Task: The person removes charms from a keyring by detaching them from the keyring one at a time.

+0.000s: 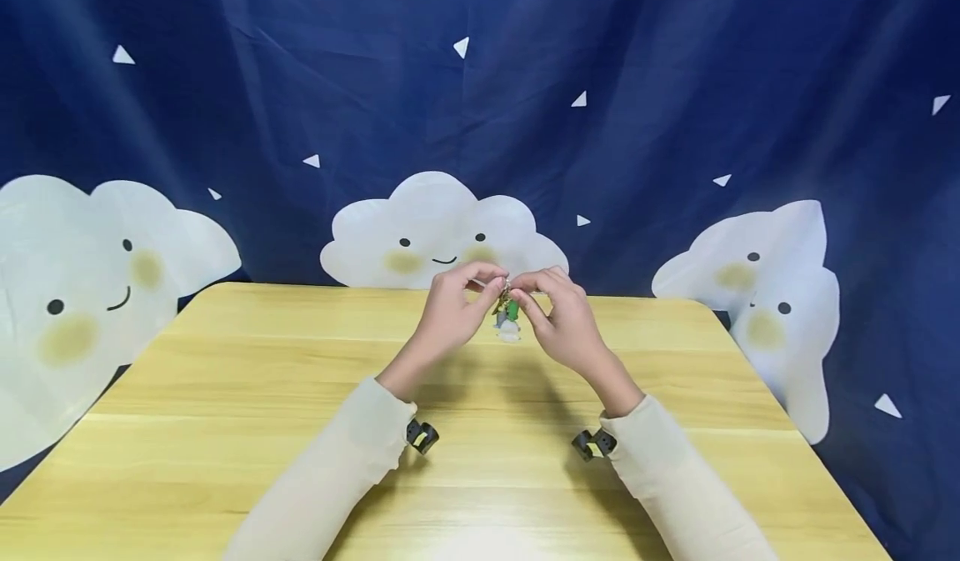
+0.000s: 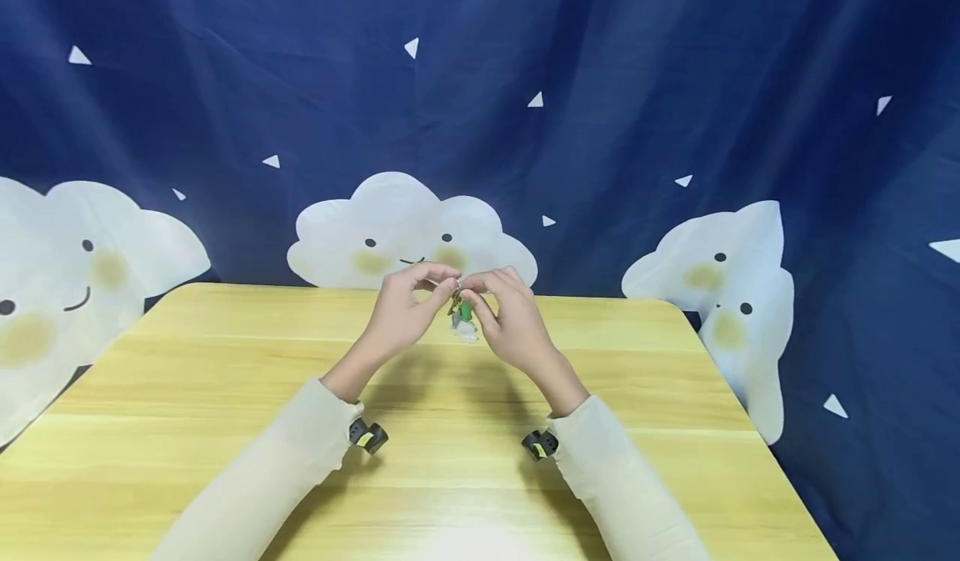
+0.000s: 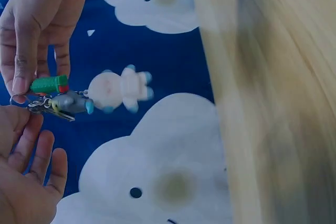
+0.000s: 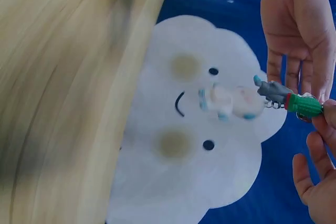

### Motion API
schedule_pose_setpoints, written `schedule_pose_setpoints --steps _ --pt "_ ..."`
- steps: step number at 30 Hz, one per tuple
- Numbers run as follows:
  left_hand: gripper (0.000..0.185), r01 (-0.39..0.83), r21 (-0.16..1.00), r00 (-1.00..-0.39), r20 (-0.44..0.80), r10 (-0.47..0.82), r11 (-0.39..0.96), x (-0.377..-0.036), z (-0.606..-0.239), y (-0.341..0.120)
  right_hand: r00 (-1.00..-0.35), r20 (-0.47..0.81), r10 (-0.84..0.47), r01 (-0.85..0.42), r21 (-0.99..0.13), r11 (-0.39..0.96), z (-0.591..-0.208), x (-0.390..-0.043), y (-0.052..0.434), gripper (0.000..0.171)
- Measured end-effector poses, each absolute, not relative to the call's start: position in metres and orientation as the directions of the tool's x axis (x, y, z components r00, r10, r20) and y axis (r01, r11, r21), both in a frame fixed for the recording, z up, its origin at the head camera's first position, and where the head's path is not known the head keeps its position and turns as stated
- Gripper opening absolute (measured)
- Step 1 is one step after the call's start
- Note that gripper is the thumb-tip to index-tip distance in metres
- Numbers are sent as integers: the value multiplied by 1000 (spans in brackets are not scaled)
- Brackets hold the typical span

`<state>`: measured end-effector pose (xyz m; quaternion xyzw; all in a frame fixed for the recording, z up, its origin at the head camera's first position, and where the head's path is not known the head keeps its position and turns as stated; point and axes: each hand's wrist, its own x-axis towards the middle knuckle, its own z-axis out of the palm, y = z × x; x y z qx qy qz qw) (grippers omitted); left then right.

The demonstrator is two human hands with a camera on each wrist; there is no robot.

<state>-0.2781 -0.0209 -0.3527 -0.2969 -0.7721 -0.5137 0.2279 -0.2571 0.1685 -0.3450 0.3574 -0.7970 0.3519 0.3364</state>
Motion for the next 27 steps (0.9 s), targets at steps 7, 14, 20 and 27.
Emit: schedule_pose_setpoints --steps 7,14,20,27 --pt "12 744 573 -659 714 235 344 -267 -349 -35 -509 809 -294 -818 -348 458 -343 -250 157 6" --pt "10 798 492 -577 792 200 349 -260 -348 -40 -515 809 -283 -819 -366 443 -342 -245 155 8" --pt "11 773 582 -622 774 121 252 -257 -346 -37 -552 777 -302 -803 -397 446 -341 -242 154 12" --pt "11 740 648 -669 737 93 179 -252 -346 -31 -603 742 -292 -770 -446 457 -343 -239 152 7"
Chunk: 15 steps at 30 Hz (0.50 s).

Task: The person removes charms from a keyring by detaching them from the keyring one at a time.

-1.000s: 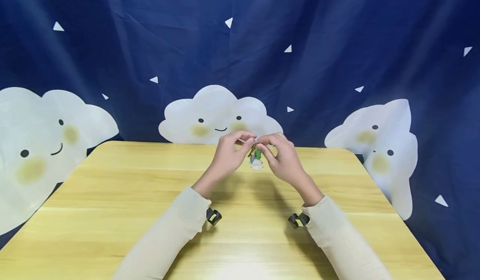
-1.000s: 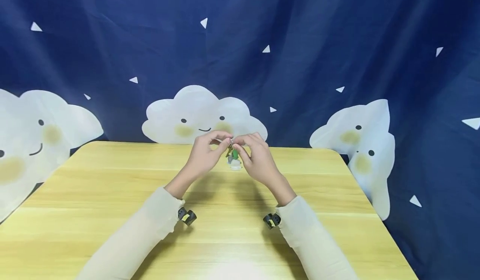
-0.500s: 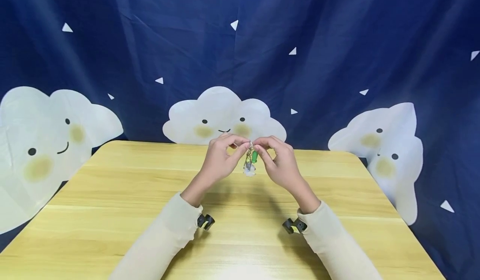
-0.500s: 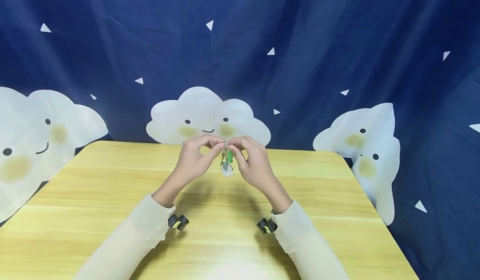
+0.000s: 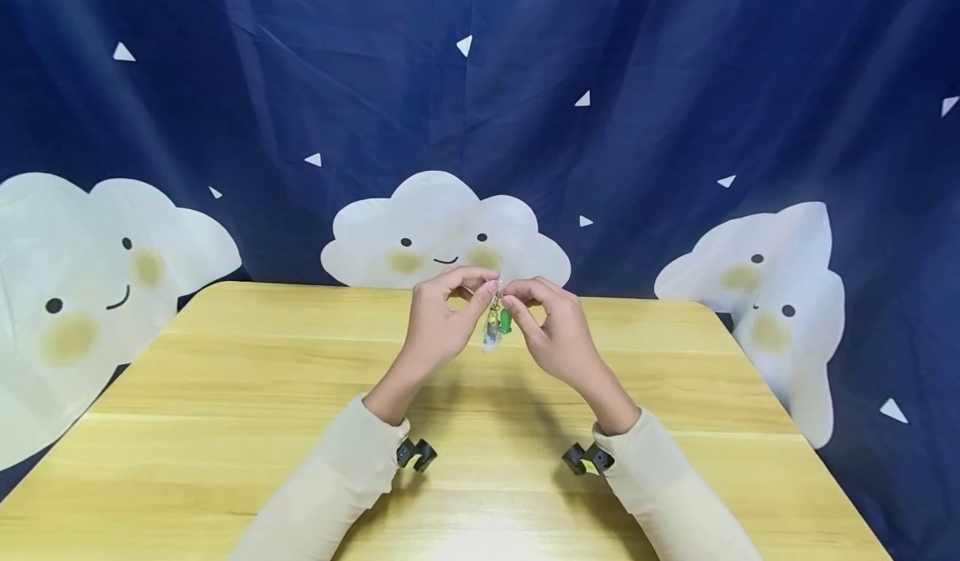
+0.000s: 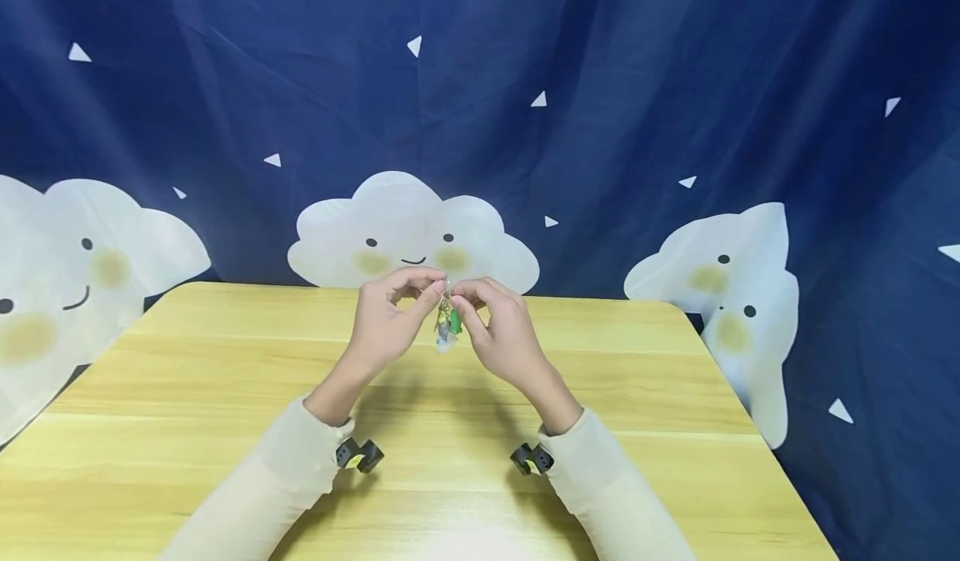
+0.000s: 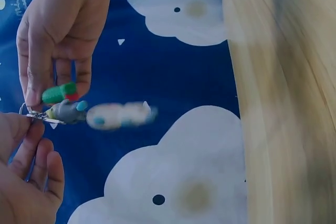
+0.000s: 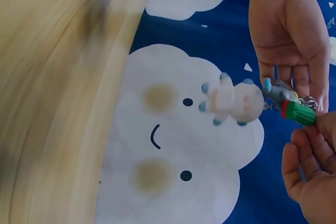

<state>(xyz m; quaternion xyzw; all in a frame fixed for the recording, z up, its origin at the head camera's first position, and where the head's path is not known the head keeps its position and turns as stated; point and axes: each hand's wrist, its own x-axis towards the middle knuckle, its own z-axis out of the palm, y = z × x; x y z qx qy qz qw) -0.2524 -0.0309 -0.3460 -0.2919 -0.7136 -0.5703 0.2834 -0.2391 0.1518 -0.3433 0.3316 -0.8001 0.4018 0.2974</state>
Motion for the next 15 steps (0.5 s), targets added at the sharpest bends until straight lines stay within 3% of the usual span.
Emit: schedule_pose_setpoints --steps 5,12,15 --pt "11 749 628 -655 749 98 212 -250 -345 -33 -591 752 -292 -778 -434 455 -341 -237 152 6" --pt "6 812 480 -554 813 178 333 -249 -341 -37 -528 785 -325 -811 -353 467 -335 -233 156 7" --pt "6 821 444 -539 811 229 360 -248 -339 -37 -514 790 -334 -815 -327 479 -334 -232 158 8"
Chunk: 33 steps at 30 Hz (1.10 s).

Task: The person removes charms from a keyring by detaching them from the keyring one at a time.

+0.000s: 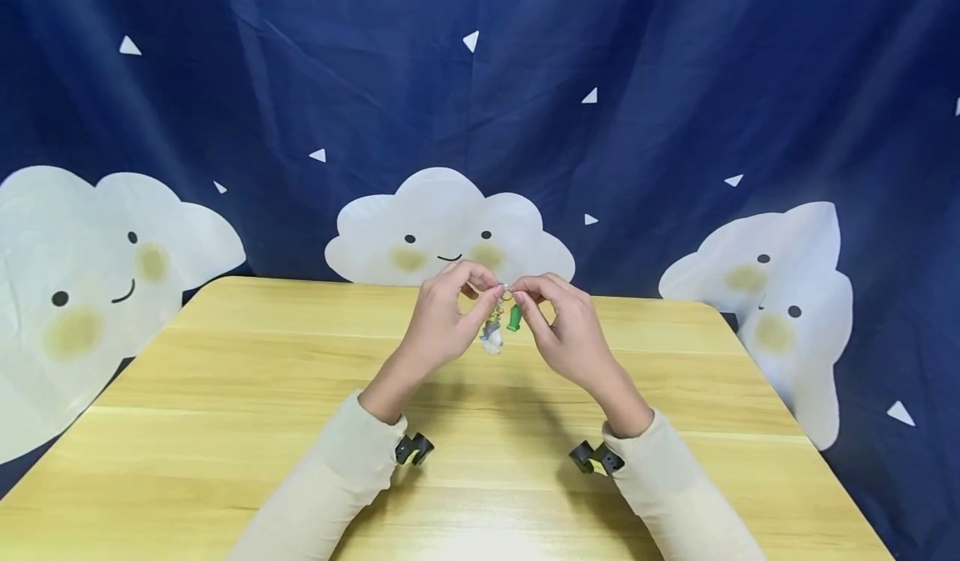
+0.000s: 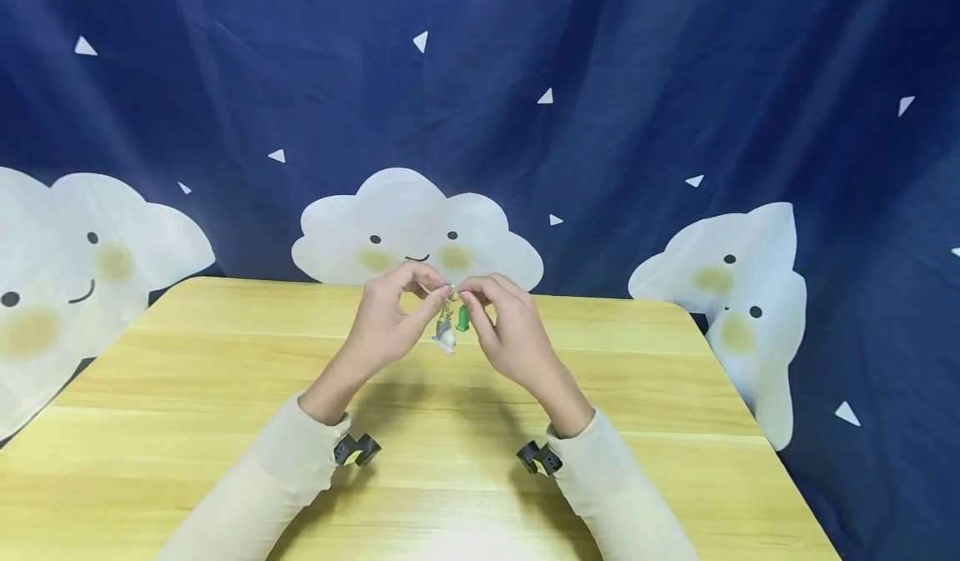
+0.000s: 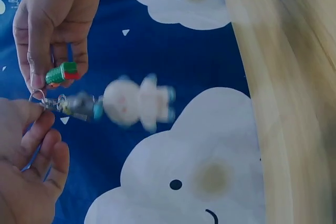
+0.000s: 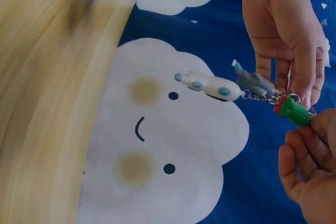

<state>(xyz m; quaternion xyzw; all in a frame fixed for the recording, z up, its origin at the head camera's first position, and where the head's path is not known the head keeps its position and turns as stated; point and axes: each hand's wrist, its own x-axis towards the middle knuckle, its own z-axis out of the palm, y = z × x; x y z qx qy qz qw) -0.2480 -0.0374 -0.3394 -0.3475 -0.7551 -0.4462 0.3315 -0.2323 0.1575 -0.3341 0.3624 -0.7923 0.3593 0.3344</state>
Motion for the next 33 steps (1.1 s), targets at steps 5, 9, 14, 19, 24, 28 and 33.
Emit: schedule_pose_setpoints --steps 5,9,14,19,24,28,33 --pt "5 819 446 -550 790 272 361 -246 -337 -38 -503 792 -346 -819 -309 483 -333 -231 159 8" --pt "4 808 467 -575 759 305 359 -244 -336 -38 -497 789 -362 -826 -302 476 -331 -231 160 8" --pt "5 796 451 -591 724 357 402 -243 -335 -38 -482 789 -380 -836 -286 468 -330 -230 161 8" --pt "8 795 410 -582 723 371 447 -241 -335 -37 -478 780 -404 -836 -263 482 -330 -230 161 9" --pt "12 781 366 -587 707 395 506 -240 -335 -36 -465 771 -434 -832 -213 513 -331 -229 161 11" --pt "13 777 345 -588 697 410 527 -241 -336 -36 -454 749 -482 -824 -147 548 -331 -229 161 14" --pt "14 789 317 -566 708 422 527 -242 -337 -38 -396 729 -558 -806 14 591 -332 -231 160 16"
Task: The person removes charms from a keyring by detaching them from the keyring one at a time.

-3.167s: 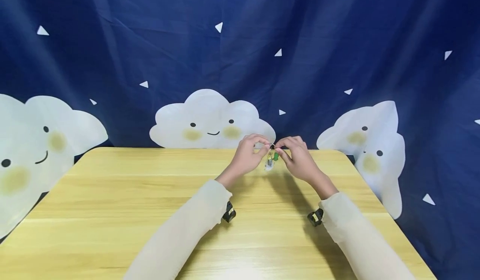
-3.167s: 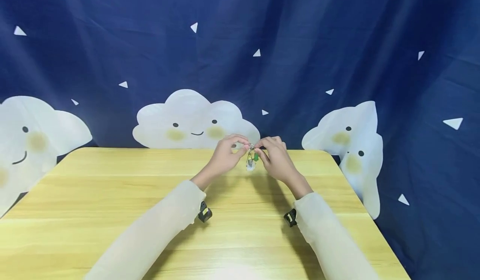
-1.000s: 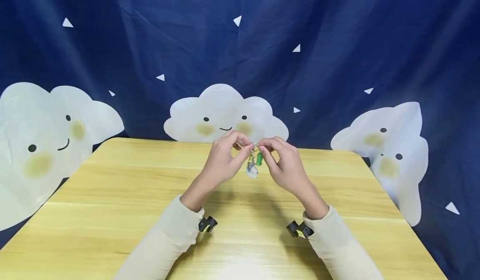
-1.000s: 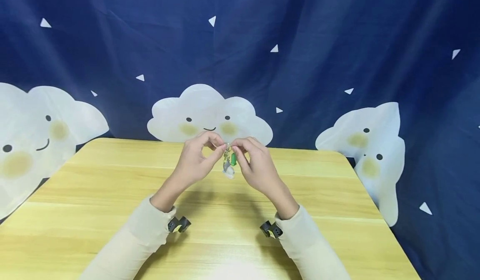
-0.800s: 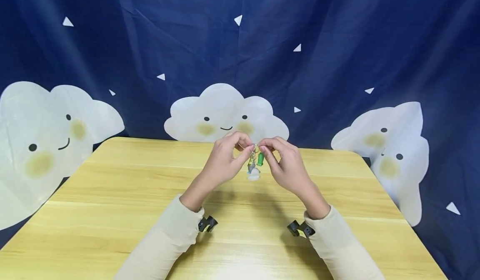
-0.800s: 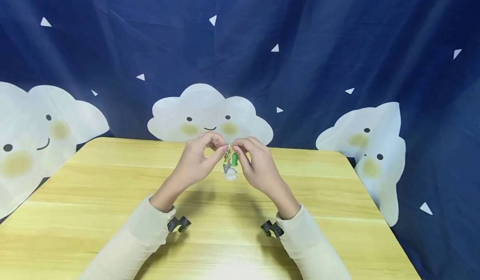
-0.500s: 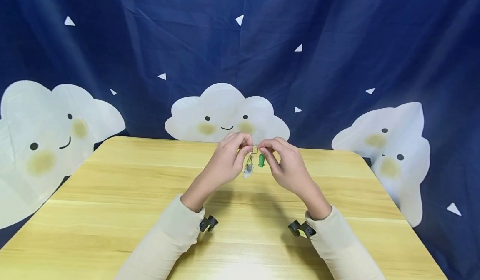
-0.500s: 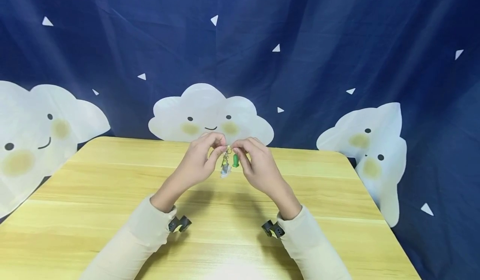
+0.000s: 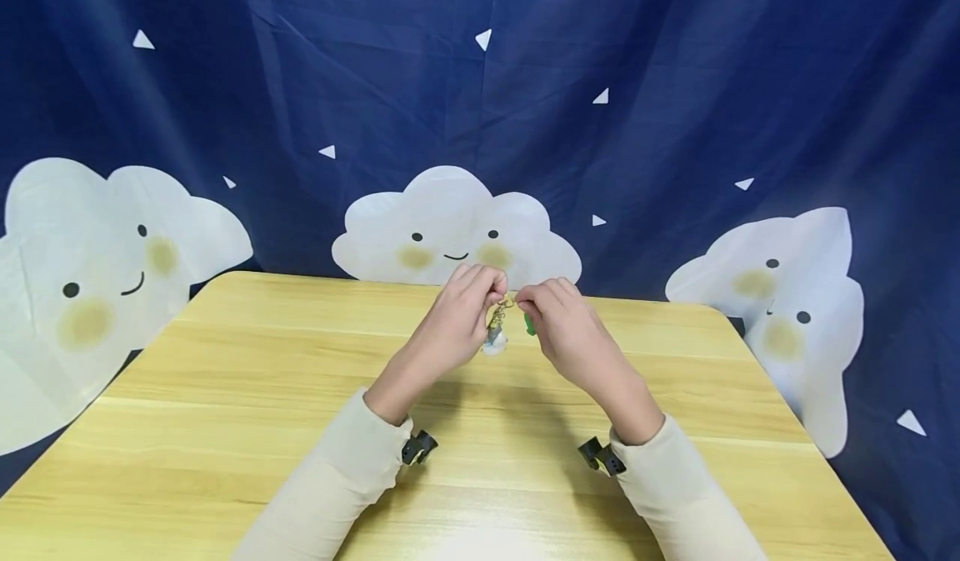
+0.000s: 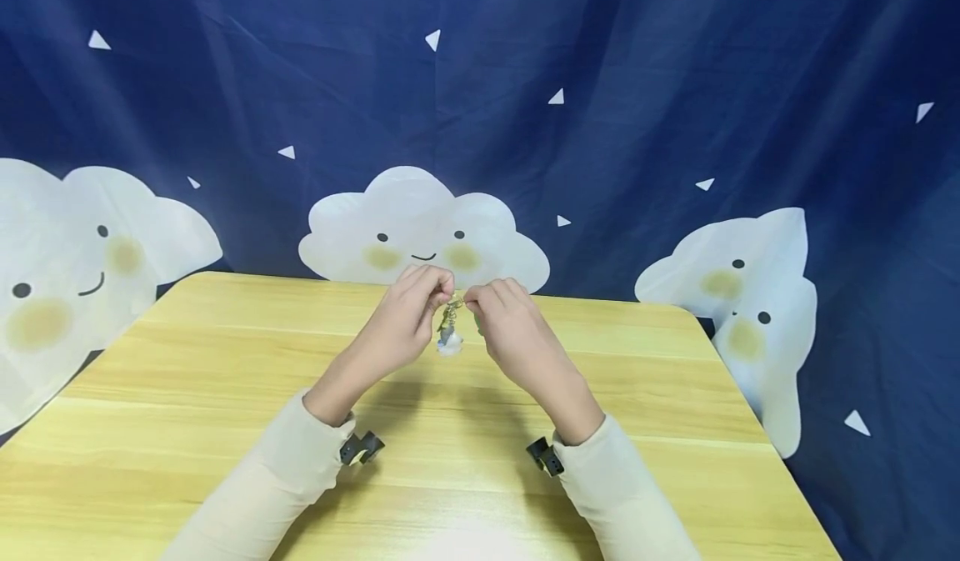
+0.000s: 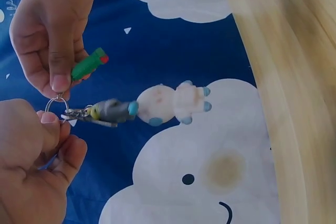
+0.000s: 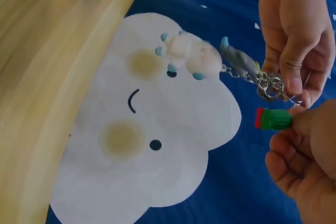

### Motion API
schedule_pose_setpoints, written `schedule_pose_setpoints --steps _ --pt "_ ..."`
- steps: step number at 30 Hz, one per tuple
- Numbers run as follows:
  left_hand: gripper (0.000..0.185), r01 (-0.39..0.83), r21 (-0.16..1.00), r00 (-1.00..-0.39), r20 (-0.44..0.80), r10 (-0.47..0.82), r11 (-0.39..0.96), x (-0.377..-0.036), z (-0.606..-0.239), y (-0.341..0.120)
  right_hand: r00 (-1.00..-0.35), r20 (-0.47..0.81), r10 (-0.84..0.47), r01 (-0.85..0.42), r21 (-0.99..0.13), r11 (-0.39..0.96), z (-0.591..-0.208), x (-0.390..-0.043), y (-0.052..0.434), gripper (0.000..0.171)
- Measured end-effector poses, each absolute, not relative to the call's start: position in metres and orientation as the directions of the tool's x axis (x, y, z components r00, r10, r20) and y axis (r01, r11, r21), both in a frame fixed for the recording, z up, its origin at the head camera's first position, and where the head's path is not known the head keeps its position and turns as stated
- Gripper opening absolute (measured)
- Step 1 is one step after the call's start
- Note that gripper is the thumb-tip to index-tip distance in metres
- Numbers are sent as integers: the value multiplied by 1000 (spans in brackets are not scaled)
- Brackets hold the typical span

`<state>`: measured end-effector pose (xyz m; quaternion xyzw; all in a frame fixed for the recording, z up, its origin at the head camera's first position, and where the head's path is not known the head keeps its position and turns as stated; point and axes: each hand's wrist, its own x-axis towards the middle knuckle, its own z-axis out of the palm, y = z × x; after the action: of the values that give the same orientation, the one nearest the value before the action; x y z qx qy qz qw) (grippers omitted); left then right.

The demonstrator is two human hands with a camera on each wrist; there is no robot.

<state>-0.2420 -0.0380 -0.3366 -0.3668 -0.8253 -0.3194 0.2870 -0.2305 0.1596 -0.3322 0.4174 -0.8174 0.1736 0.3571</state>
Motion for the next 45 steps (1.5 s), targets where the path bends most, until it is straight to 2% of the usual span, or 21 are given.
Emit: schedule_pose_setpoints --steps 3,6,9,13,15,17,19,21,23,26,29,31,34,40,45 --pt "13 797 292 -548 718 429 528 -242 -337 -38 -390 729 -563 -796 40 603 -333 -232 159 13" --pt "8 813 255 -512 742 434 524 -242 -336 -39 -430 734 -526 -799 -39 600 -334 -232 158 9" --pt "17 835 178 -446 773 451 521 -243 -336 -40 -469 735 -490 -798 -116 591 -334 -232 158 5" --pt "33 826 -45 -312 793 523 562 -244 -337 -42 -482 737 -473 -790 -133 598 -333 -230 157 5" --pt "31 808 -133 -261 793 551 575 -245 -338 -42 -484 739 -469 -787 -133 603 -333 -230 156 5" --pt "20 813 -129 -254 799 546 568 -245 -338 -41 -485 743 -461 -781 -131 611 -332 -230 156 4" --pt "13 842 0 -319 806 498 540 -245 -339 -40 -488 745 -454 -772 -126 623 -332 -230 156 5" --pt "12 847 198 -432 798 421 494 -245 -340 -38 -492 749 -444 -763 -125 634 -332 -230 156 6" --pt "15 809 394 -553 760 341 436 -245 -341 -36 -491 756 -434 -758 -126 639 -332 -230 157 7" --pt "13 713 603 -697 665 269 358 -244 -343 -34 -482 767 -422 -761 -128 637 -331 -229 157 7" --pt "9 631 717 -776 586 234 298 -244 -345 -34 -472 775 -420 -765 -123 633 -332 -229 157 7" --pt "8 613 738 -790 575 215 281 -244 -345 -34 -467 776 -423 -766 -117 632 -332 -228 157 7" --pt "7 661 689 -748 635 193 298 -244 -344 -36 -458 779 -428 -770 -107 630 -333 -228 156 8" --pt "5 814 446 -546 806 229 372 -245 -337 -42 -444 787 -429 -778 -100 621 -333 -228 155 8" --pt "5 861 301 -440 845 304 409 -243 -335 -44 -429 788 -442 -783 -79 617 -333 -228 155 9"
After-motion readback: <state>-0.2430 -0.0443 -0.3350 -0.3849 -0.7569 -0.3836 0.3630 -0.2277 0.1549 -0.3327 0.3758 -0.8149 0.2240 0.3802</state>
